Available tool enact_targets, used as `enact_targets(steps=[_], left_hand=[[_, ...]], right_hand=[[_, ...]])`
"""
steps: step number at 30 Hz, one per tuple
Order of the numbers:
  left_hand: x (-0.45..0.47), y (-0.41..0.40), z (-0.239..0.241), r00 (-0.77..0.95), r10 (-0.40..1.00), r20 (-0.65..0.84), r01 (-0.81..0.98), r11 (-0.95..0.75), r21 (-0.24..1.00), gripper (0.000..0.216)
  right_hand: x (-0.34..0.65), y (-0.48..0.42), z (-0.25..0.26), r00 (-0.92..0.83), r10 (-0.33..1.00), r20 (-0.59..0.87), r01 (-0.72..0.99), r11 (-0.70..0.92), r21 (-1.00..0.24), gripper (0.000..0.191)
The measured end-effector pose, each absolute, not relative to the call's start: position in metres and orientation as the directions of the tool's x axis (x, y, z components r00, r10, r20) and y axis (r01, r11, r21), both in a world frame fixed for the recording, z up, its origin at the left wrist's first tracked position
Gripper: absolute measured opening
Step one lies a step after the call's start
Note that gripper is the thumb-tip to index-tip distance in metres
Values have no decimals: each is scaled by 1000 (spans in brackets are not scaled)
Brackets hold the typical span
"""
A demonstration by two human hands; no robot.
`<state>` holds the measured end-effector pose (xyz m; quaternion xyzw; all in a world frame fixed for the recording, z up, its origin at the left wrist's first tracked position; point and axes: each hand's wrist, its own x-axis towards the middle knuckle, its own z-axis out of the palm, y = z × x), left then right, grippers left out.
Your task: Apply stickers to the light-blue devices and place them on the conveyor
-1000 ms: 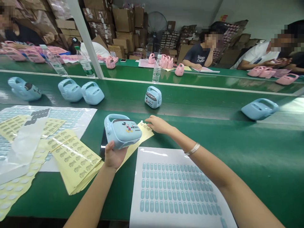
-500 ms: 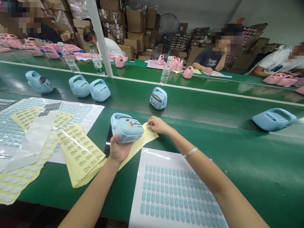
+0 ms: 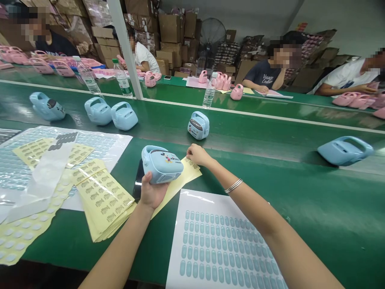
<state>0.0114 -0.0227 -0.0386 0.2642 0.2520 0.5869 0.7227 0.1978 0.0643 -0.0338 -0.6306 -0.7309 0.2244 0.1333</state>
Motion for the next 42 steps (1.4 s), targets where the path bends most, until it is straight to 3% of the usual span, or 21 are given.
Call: enact_targets(steps=[5, 10, 15, 19, 27, 34, 39, 42], left_hand=[[12, -23, -38, 162, 983, -86, -729, 177, 661, 67], [13, -23, -36, 166, 984, -67, -749, 170, 640, 69], [16, -25, -34, 186, 980, -66, -782, 188, 594, 75], [18, -29, -33, 188, 979, -84, -818, 203, 537, 77], [19, -31, -31, 190, 981, -43, -892, 190, 410, 66], [18, -32, -31, 199, 979, -45, -899, 201, 388, 65], [20, -34, -29, 164, 985, -49, -891, 170, 421, 64], [19, -34, -31, 129, 985, -119, -865, 170, 471, 68]], right_hand=[[206, 59, -30, -283, 950, -134, 737, 126, -664, 8], [223, 49, -14, -438, 893, -104, 446, 115, -888, 15], [209, 20, -3, -299, 947, 121, 138, 168, -976, 34], [174, -10, -1, -210, 949, 235, 29, 246, -969, 26], [139, -28, -7, 4, 967, 255, 48, 255, -966, 22], [136, -25, -12, 57, 927, 371, 228, 350, -909, 12], [129, -26, -24, 141, 769, 624, 459, 508, -729, 13], [126, -36, -28, 0, 691, 723, 567, 595, -570, 15]])
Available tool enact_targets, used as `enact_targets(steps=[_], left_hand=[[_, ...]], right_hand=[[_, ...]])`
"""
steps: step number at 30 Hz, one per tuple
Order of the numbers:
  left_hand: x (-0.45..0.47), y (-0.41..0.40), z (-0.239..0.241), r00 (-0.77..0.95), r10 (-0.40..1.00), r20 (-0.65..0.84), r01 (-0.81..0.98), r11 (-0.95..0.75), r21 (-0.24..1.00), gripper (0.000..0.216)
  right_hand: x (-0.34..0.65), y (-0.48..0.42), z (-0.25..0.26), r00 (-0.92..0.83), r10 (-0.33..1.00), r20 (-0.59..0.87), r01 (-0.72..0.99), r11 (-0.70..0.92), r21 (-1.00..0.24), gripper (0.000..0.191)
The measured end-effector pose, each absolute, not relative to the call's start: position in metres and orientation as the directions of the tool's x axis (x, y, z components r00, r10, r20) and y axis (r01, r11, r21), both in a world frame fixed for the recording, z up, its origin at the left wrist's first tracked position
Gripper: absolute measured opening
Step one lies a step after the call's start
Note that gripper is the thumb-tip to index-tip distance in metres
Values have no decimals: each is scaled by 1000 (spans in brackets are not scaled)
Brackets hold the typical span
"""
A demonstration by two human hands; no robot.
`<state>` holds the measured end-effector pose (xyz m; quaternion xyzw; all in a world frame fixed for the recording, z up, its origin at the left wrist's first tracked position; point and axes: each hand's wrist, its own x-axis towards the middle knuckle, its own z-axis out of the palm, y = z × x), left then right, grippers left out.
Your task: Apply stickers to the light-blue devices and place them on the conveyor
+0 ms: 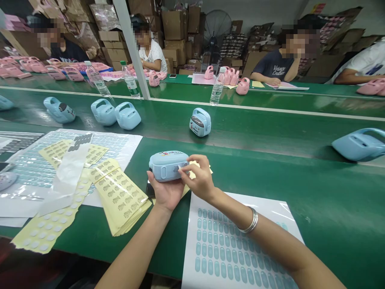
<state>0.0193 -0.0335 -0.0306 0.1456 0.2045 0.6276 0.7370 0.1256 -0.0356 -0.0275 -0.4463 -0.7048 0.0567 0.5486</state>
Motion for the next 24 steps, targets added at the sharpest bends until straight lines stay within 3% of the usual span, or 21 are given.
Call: enact_targets(steps=[3, 6, 8, 10, 12, 19, 24], left_hand=[[16, -32, -31, 124, 978, -169, -847, 193, 495, 69], [14, -30, -30, 160, 980, -117, -850, 197, 488, 68], [13, -30, -29, 183, 979, -94, -847, 205, 490, 69], [13, -29, -28, 176, 980, -95, -840, 200, 504, 70], [12, -29, -28, 158, 981, -109, -827, 192, 529, 70], [11, -28, -31, 172, 956, -236, -726, 285, 626, 73], [15, -28, -32, 163, 954, -253, -702, 292, 650, 69]], right_hand=[[135, -41, -17, -187, 677, 712, 516, 684, -515, 13], [162, -25, 1, -210, 766, 608, 459, 626, -631, 11], [184, -3, 8, -227, 889, 398, 559, 454, -694, 9], [202, 21, 6, -253, 952, 172, 687, 302, -661, 6], [214, 39, -4, -269, 962, 56, 748, 245, -617, 10], [216, 55, -36, -267, 962, -47, 812, 198, -549, 19], [213, 49, -39, -262, 965, -5, 735, 196, -650, 9]])
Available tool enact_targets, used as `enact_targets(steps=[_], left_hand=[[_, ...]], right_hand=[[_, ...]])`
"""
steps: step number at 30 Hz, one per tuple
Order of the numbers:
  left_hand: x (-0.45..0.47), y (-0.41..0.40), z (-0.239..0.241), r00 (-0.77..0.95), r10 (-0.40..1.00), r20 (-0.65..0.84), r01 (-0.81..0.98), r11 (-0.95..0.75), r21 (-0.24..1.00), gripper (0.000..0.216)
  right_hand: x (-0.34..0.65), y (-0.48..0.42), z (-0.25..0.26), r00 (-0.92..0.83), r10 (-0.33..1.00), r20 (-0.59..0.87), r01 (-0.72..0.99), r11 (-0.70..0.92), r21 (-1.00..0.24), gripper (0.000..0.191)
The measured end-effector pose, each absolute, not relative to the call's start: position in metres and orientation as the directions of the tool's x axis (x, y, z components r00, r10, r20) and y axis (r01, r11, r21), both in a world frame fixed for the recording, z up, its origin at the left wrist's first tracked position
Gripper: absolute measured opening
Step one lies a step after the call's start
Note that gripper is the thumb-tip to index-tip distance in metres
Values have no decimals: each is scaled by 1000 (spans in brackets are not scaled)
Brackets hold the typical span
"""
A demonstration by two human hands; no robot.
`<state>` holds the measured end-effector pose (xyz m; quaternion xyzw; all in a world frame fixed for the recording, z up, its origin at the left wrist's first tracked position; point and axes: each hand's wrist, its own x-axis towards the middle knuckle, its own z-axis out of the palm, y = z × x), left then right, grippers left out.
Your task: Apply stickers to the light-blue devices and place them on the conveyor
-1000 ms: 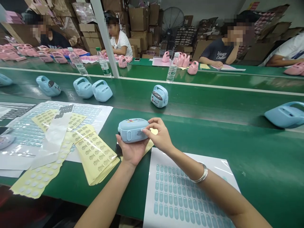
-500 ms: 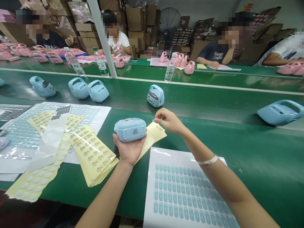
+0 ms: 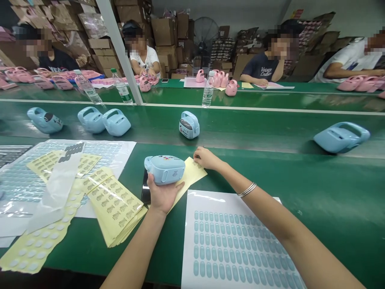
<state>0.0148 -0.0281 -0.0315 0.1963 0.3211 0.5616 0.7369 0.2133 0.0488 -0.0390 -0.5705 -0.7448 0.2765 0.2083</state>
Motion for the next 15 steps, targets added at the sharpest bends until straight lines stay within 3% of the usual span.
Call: enact_targets(steps=[5, 8, 12, 15], left_hand=[[17, -28, -33, 165, 959, -229, -682, 278, 676, 69], [15, -29, -31, 165, 959, -229, -683, 279, 675, 69], [7, -26, -17, 175, 945, -276, -652, 321, 687, 68], [1, -7, -5, 122, 978, -167, -576, 207, 791, 69]], right_hand=[[229, 37, -26, -392, 920, -21, 500, 194, -844, 13], [240, 26, -20, -379, 925, 18, 326, 151, -933, 26], [246, 8, -24, -307, 951, 27, 122, 68, -990, 39], [246, 1, -33, -274, 961, 17, 12, 21, -1000, 39]])
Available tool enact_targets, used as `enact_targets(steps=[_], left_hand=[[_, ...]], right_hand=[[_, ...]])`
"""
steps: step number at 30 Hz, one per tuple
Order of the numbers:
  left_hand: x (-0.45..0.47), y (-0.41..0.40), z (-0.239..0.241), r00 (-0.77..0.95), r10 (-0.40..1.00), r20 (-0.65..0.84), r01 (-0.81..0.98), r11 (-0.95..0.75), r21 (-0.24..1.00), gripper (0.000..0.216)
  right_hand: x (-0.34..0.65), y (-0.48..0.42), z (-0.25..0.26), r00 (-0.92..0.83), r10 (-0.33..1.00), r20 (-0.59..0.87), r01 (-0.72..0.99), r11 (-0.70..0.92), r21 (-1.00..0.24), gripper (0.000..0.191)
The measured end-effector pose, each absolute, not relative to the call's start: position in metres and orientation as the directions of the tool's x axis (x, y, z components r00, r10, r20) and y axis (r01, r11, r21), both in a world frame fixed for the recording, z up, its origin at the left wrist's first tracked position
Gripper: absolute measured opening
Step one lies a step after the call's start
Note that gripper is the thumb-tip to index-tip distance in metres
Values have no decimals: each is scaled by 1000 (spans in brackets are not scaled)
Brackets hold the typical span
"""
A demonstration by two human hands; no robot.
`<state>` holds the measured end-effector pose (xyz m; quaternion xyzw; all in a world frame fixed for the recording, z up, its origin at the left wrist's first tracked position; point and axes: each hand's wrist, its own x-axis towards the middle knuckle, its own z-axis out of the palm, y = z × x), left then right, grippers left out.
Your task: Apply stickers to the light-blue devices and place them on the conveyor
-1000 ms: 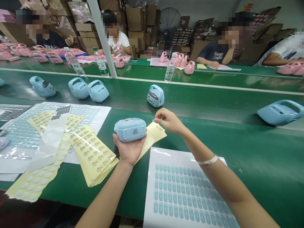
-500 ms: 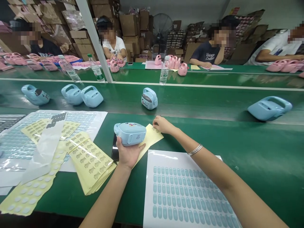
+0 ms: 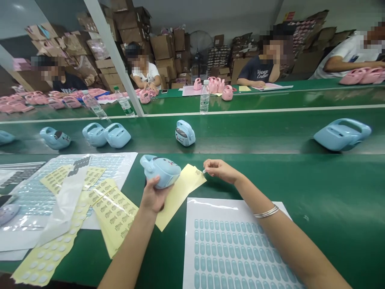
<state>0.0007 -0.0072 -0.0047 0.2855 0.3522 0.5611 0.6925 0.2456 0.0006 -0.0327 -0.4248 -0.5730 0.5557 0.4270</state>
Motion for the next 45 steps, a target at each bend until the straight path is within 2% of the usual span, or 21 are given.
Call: enact_targets(steps=[2, 4, 5, 8, 13, 18, 20, 23, 27, 31, 37, 41, 43, 45], left_hand=[[-3, 19, 1, 15, 1000, 25, -433, -16, 901, 74], [-6, 54, 2, -111, 960, 256, -139, -270, 953, 86], [-8, 74, 2, -147, 927, 346, 95, -335, 938, 92], [-10, 131, 0, -226, 873, 431, 323, -350, 879, 100], [-11, 183, -12, -187, 879, 438, 446, -320, 835, 111], [-12, 181, -22, -172, 880, 443, 572, -277, 772, 116], [-5, 176, -15, -117, 858, 500, 638, -321, 700, 105], [23, 177, 9, 115, 814, 570, 699, -474, 535, 66], [73, 197, 36, 456, 746, 486, 677, -645, 354, 50], [94, 209, 44, 578, 733, 359, 692, -674, 261, 22], [66, 180, 55, 612, 744, 268, 742, -658, 128, 30], [52, 159, 70, 603, 767, 219, 765, -634, 112, 40], [50, 153, 78, 623, 771, 135, 758, -637, 139, 43], [48, 150, 84, 665, 747, 18, 731, -655, 193, 42]], right_hand=[[244, 1, -40, -249, 968, 14, -48, 2, -999, 39], [243, 3, -47, -222, 975, 13, -98, -9, -995, 39], [242, 4, -50, -212, 977, 15, -118, -10, -993, 40], [240, 8, -56, -190, 981, 32, -149, 3, -989, 39], [241, 8, -58, -177, 982, 65, -161, 36, -986, 37], [241, 10, -60, -179, 983, 47, -211, 8, -977, 38], [240, 11, -61, -183, 983, 31, -235, -13, -972, 38], [239, 12, -62, -190, 981, 21, -258, -30, -966, 37], [239, 11, -62, -184, 983, 29, -257, -20, -966, 37], [240, 10, -61, -185, 981, 51, -240, 5, -971, 39], [241, 7, -45, -217, 967, 130, -253, 73, -965, 43], [240, 3, -13, -155, 963, 220, -262, 174, -949, 40], [238, -4, 7, -119, 947, 298, -202, 271, -941, 32], [234, -15, 26, -106, 894, 435, -41, 433, -901, 20]])
